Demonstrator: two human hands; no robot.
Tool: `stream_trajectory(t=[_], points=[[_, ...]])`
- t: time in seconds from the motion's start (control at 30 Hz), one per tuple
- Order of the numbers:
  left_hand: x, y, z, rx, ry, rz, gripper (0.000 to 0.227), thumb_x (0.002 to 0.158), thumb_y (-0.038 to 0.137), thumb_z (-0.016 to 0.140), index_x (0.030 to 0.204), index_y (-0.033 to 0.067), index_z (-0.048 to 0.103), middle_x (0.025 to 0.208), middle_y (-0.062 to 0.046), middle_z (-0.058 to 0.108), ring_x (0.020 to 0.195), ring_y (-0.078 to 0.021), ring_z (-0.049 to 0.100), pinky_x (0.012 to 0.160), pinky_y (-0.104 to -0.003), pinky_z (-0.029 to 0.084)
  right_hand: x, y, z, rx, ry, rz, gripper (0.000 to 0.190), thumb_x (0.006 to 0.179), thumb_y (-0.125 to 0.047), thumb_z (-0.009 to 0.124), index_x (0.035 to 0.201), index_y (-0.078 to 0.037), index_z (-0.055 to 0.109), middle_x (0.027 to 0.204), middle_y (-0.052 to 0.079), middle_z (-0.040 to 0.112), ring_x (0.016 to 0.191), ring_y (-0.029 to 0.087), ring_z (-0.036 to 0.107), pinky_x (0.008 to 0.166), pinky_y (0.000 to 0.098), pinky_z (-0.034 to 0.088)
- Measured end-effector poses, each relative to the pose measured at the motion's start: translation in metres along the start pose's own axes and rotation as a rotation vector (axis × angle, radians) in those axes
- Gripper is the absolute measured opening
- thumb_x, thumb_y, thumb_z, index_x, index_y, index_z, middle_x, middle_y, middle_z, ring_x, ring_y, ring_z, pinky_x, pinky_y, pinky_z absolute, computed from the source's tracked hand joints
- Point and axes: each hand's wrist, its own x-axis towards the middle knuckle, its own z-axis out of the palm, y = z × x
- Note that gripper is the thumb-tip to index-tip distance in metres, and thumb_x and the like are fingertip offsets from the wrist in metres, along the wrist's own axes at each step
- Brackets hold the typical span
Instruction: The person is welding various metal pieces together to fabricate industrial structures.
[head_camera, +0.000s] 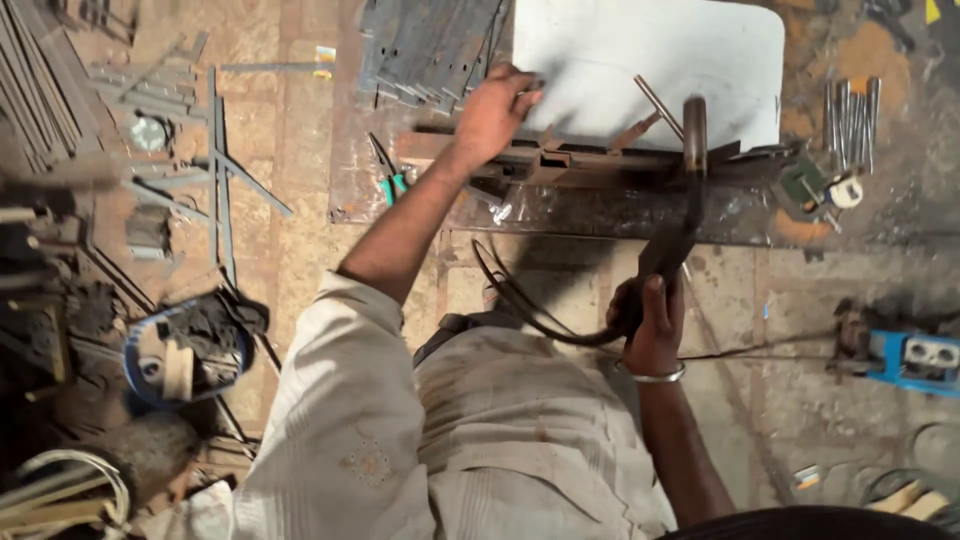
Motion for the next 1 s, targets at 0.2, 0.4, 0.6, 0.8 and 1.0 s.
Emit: stream_trajectory(t=[0.2,0.4,0.6,0.8,1.0], points=[[-0.018,-0.019,-0.022,0.05,-0.251,0.124,0.031,0.102,0.027,0.064,0.124,0.0065,0.07,0.116,-0.013,0.068,0.102,-0.0312,0.069,0.088,-0.046,0.054,-0.039,0.048,0.029,0.078,0.161,0.05,0.039,0.103,-0.041,0.059,0.127,-0.012,0.05,0.079,0.003,0.06,0.059,0.013,0.057,0.051,0.03,0.047],[-0.018,-0.035,-0.033,0.153,-0.38,0.148,0.03,0.102,0.031,0.062,0.117,0.0063,0.069,0.116,-0.015,0.068,0.105,-0.0377,0.067,0.088,-0.049,0.053,-0.024,0.042,0.087,-0.03,0.122,0.055,0.04,0.104,-0.043,0.06,0.121,-0.008,0.052,0.075,0.004,0.058,0.056,0.012,0.054,0.05,0.0274,0.044],[-0.005,-0.061,-0.034,0.096,-0.516,0.289,0.036,0.103,0.038,0.06,0.115,0.0051,0.068,0.114,-0.018,0.068,0.104,-0.0404,0.067,0.09,-0.05,0.053,0.127,0.025,0.117,-0.578,0.138,-0.114,0.047,0.109,-0.045,0.062,0.128,-0.003,0.054,0.087,0.009,0.063,0.069,0.018,0.059,0.057,0.0346,0.047],[0.01,-0.075,-0.035,0.043,-0.697,0.321,0.037,0.102,0.043,0.056,0.11,0.0088,0.069,0.108,-0.016,0.07,0.101,-0.0396,0.068,0.086,-0.054,0.053,0.284,-0.034,0.186,-1.108,0.19,0.128,0.046,0.106,-0.036,0.062,0.143,-0.013,0.05,0.102,0.018,0.072,0.088,0.036,0.073,0.078,0.05,0.057],[0.023,-0.082,-0.033,-0.033,-0.759,0.439,0.04,0.1,0.046,0.059,0.113,0.008,0.066,0.103,-0.016,0.069,0.095,-0.0393,0.068,0.079,-0.053,0.054,0.361,0.059,0.113,-1.313,0.032,0.073,0.06,0.09,-0.015,0.077,0.143,-0.008,0.05,0.114,0.026,0.072,0.105,0.041,0.07,0.089,0.0483,0.055]])
